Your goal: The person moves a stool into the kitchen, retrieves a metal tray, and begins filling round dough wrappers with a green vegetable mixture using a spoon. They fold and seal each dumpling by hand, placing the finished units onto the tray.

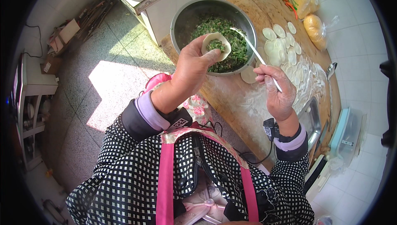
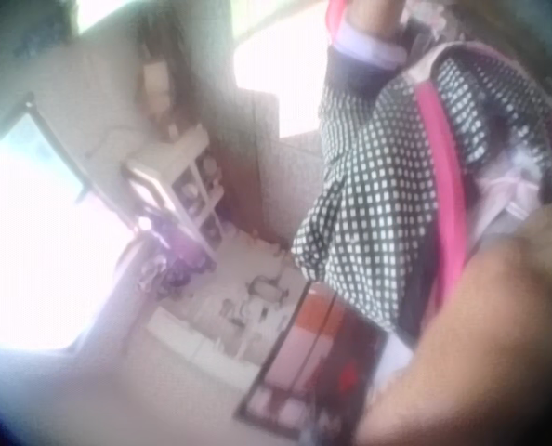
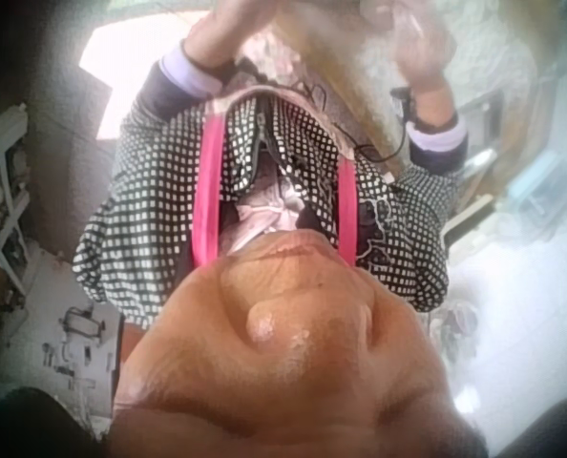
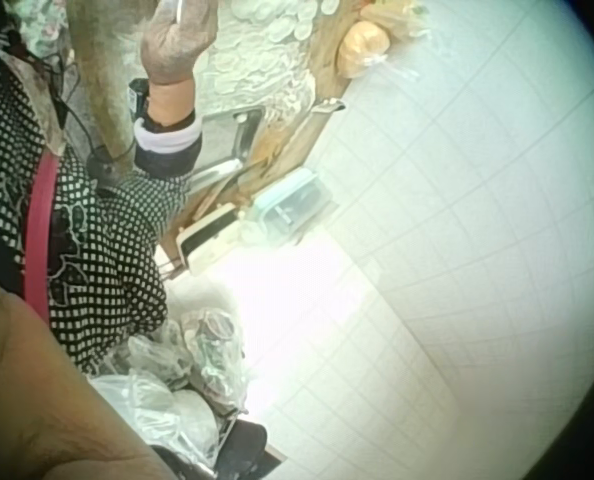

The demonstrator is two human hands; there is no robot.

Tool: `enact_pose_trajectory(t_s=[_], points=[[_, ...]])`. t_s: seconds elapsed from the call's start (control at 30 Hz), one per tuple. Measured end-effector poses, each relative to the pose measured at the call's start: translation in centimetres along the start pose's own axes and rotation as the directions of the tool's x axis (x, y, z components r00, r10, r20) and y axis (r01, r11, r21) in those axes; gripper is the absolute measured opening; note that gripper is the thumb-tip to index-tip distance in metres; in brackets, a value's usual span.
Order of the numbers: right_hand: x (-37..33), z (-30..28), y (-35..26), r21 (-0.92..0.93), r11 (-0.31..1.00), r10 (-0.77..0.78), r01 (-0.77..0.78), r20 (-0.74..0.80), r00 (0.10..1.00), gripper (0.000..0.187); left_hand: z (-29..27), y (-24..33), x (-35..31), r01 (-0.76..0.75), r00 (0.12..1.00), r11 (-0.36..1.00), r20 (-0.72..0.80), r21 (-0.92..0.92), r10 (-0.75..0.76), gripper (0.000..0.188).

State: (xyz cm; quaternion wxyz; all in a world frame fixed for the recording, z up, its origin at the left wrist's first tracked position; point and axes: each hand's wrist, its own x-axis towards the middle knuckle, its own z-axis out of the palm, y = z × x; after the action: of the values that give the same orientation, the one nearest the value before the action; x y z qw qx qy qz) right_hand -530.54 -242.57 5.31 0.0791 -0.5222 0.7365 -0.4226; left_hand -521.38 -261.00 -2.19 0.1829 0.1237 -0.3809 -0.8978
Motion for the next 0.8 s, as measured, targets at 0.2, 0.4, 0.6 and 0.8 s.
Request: enact_pose_trajectory(t_s=[0.2,0.4,0.6,0.8], points=[[-0.3,0.2,1.1,-0.440,0.896,0.086,0.064,0.312,0.946,0.021,0.0,0.1,-0.4,-0.066,0.998,0.997,-0.019,0.028,0.067,0.035],[-0.7,0.4,0.6,-0.559,0.793,-0.127,0.244,0.241,0.962,0.032,0.7,0.5,-1.7,0.017,0.998,0.995,0.070,-0.102,-0.010,0.032],[-0.6,2.0,0.4,-0.589,0.682,-0.437,0.433,0.147,0.888,0.024,2.1,-0.3,-2.9,0.181,0.969,0.969,0.199,-0.166,-0.147,0.034],[0.0,3.0,-0.2,-0.439,0.832,-0.405,0.340,-0.061,0.912,0.018,2.6,-0.5,-3.4,0.153,0.976,0.979,0.177,-0.132,-0.129,0.031]])
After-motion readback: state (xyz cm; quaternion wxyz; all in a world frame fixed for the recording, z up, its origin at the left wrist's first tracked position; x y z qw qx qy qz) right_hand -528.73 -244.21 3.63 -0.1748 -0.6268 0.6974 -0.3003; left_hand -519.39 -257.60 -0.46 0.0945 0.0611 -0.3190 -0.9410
